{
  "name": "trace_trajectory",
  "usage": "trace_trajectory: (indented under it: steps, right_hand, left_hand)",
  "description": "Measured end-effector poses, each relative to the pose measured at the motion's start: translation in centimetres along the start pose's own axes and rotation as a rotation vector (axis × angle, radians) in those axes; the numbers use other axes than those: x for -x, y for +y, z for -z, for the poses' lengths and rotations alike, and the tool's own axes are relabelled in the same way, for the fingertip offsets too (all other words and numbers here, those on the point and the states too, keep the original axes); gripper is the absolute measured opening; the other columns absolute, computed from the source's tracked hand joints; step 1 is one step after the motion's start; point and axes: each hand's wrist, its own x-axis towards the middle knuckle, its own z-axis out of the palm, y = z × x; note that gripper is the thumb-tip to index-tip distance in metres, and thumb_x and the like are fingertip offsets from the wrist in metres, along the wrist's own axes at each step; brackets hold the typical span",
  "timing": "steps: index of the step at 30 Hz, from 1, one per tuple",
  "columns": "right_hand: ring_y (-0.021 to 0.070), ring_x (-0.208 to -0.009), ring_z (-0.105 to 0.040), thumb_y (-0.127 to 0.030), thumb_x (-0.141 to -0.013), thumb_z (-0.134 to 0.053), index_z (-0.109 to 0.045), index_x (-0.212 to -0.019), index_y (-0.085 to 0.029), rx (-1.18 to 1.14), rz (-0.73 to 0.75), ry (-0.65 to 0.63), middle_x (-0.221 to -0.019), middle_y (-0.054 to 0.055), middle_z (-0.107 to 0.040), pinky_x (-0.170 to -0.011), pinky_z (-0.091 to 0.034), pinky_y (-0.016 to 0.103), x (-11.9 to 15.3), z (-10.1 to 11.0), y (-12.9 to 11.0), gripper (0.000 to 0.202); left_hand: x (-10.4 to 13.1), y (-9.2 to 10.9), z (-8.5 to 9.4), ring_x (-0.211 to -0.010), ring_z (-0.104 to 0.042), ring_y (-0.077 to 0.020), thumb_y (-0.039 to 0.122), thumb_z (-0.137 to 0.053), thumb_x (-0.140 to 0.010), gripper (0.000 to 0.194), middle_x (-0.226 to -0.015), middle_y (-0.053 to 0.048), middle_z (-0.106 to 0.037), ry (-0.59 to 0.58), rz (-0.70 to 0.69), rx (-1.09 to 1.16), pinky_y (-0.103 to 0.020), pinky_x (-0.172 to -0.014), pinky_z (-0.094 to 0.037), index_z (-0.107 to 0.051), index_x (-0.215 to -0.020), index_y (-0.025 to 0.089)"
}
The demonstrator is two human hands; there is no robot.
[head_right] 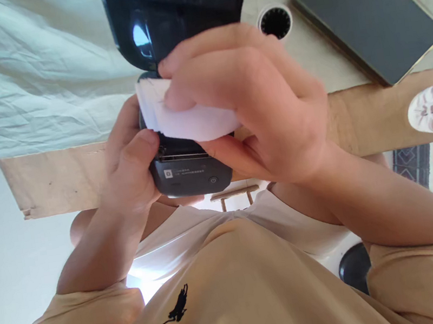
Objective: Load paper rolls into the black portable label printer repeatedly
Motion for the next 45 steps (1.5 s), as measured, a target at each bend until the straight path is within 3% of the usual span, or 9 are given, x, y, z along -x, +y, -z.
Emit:
trace_trajectory:
  steps: [4,10,16,21,24,28,31,36,45]
  right_hand:
    - [0.0044,-0.131,-0.08,-0.016,-0.113,-0.056,-0.071,-0.14,-0.021,-0.477,-0.214,-0.033,-0.14,0.001,-0.082,-0.121,-0.065,0.018,1.4,-0.8,0.6,0.032]
    - [0.0128,-0.137,-0.078,-0.013,-0.111,-0.058,-0.066,-0.155,-0.027,-0.449,-0.165,-0.244,-0.15,0.002,-0.076,-0.114,-0.064,0.031,2.0,0.0,1.4,0.046]
    - [0.014,-0.133,-0.074,-0.012,-0.113,-0.055,-0.064,-0.152,-0.028,-0.473,-0.264,-0.262,-0.145,0.003,-0.073,-0.106,-0.058,0.035,1.5,-0.3,-0.3,0.043]
    - [0.0125,-0.128,-0.073,-0.016,-0.115,-0.048,-0.061,-0.148,-0.031,-0.478,-0.356,-0.183,-0.137,0.001,-0.072,-0.106,-0.057,0.038,1.4,-1.2,-2.2,0.038]
    - [0.0106,-0.131,-0.072,-0.016,-0.117,-0.044,-0.056,-0.151,-0.034,-0.49,-0.378,-0.24,-0.139,0.0,-0.071,-0.108,-0.057,0.04,1.4,-1.1,-2.6,0.04]
    - [0.0124,-0.136,-0.071,-0.008,-0.111,-0.037,-0.053,-0.155,-0.029,-0.448,-0.312,-0.29,-0.147,0.002,-0.071,-0.108,-0.059,0.043,1.4,-0.6,-1.7,0.051]
    - [0.0182,-0.136,-0.072,-0.011,-0.102,-0.052,-0.054,-0.15,-0.024,-0.465,-0.251,-0.394,-0.151,0.006,-0.071,-0.106,-0.06,0.045,1.4,0.0,-0.4,0.05]
    - [0.0154,-0.12,-0.072,-0.013,-0.102,-0.06,-0.059,-0.116,-0.023,-0.44,-0.348,-0.315,-0.126,0.005,-0.069,-0.094,-0.061,0.036,1.6,0.4,0.6,0.018]
    - [0.0161,-0.116,-0.075,-0.015,-0.099,-0.068,-0.061,-0.111,-0.024,-0.447,-0.263,-0.308,-0.127,0.003,-0.072,-0.096,-0.059,0.039,1.9,0.4,0.9,0.016]
  left_hand:
    - [1.1,-0.1,1.7,-0.113,-0.089,-0.031,0.063,-0.09,-0.105,0.058,-0.123,-0.005,-0.088,-0.024,0.107,-0.061,-0.034,-0.082,-0.07,-0.077,-0.143,0.021]
    - [0.7,0.2,1.2,-0.079,-0.077,-0.0198,0.069,-0.112,-0.075,0.075,-0.1,0.002,-0.084,0.025,0.213,0.084,-0.032,-0.063,-0.062,-0.075,-0.123,0.025]
    - [0.7,0.4,1.3,-0.092,-0.078,-0.0211,0.072,-0.102,-0.089,0.064,-0.103,0.0,-0.08,0.013,0.141,-0.053,-0.031,-0.071,-0.064,-0.075,-0.124,0.025]
    - [0.7,0.5,1.2,-0.097,-0.075,-0.0204,0.071,-0.109,-0.077,0.064,-0.095,0.002,-0.077,0.029,0.14,0.002,-0.028,-0.08,-0.065,-0.077,-0.11,0.026]
    - [0.8,-0.1,1.6,-0.111,-0.078,-0.025,0.063,-0.1,-0.094,0.047,-0.109,-0.001,-0.082,-0.03,0.073,0.001,-0.033,-0.095,-0.066,-0.079,-0.113,0.025]
    - [0.9,-0.5,1.9,-0.125,-0.08,-0.0304,0.065,-0.093,-0.101,0.046,-0.122,-0.003,-0.085,-0.056,0.023,-0.052,-0.039,-0.106,-0.067,-0.082,-0.126,0.028]
    - [1.0,-0.4,1.8,-0.129,-0.081,-0.0309,0.068,-0.093,-0.1,0.051,-0.125,-0.003,-0.087,-0.034,0.032,-0.102,-0.04,-0.107,-0.068,-0.081,-0.129,0.029]
    - [1.0,-0.3,1.5,-0.124,-0.082,-0.0315,0.07,-0.085,-0.106,0.059,-0.126,-0.005,-0.085,-0.048,0.05,-0.132,-0.04,-0.098,-0.067,-0.071,-0.137,0.022]
    - [1.0,-0.6,1.7,-0.124,-0.081,-0.0321,0.063,-0.085,-0.108,0.05,-0.129,-0.007,-0.085,-0.033,0.054,-0.141,-0.043,-0.099,-0.068,-0.074,-0.136,0.023]
